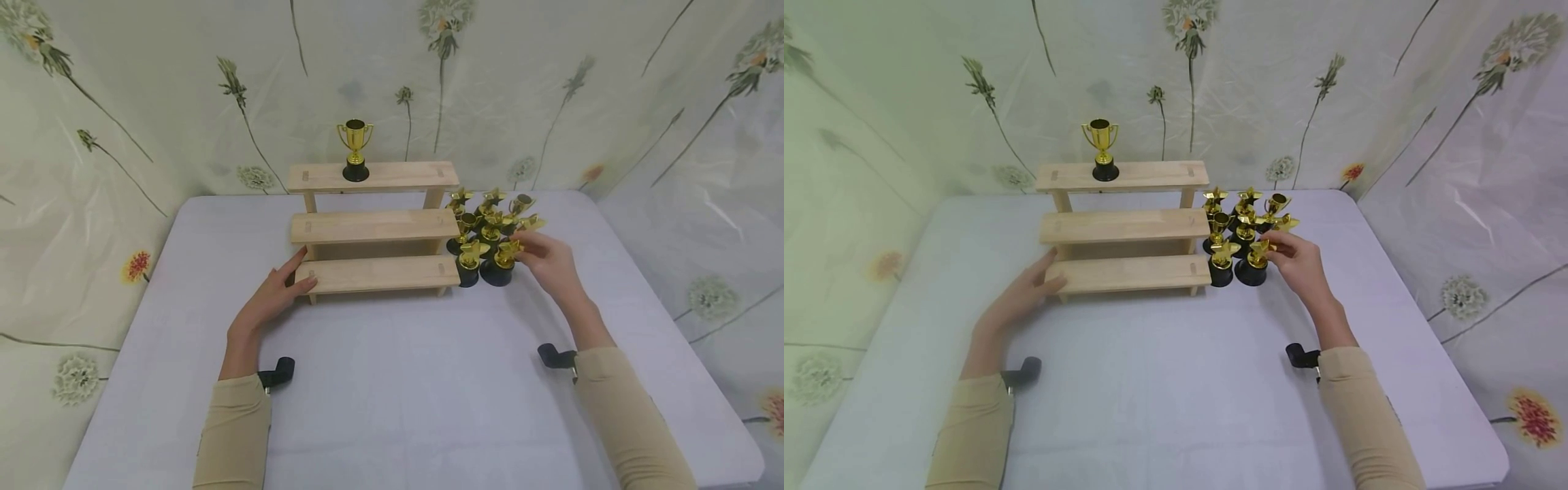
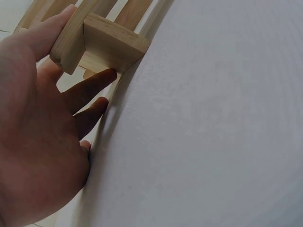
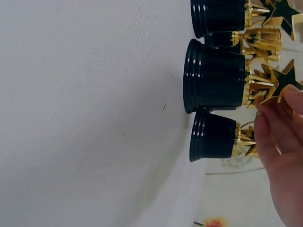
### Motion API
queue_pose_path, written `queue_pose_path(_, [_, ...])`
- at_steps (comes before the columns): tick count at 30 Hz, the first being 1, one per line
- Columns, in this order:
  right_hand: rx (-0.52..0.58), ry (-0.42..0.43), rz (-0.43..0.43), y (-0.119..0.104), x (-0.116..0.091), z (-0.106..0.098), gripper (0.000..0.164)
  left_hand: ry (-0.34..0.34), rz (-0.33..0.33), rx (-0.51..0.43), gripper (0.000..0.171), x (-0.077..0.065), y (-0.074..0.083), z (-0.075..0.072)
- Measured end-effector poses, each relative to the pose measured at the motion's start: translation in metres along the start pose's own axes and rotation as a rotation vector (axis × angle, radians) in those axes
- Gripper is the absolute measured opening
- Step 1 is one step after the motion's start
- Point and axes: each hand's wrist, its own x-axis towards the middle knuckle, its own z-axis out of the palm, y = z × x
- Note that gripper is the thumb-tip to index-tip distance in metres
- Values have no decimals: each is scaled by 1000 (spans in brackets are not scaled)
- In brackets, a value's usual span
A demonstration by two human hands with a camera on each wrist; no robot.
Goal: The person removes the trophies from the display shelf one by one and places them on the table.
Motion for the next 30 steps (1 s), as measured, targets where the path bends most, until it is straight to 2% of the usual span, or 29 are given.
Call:
queue_pose_path(9, [0, -11, -8, -1, 5, -2, 36, 14, 7, 2, 69, 4, 2, -2])
queue_pose_path(16, [1, 19, -29, -2, 7, -1, 36, 9, -7, -6, 70, 5, 3, -3])
queue_pose_path(22, [0, 24, -33, -1, 6, 0, 37, -15, -48, -13, 68, 2, 3, -4])
queue_pose_path(30, [-32, 42, -27, 6, -3, 4, 36, -18, -54, -5, 70, -5, 4, -3])
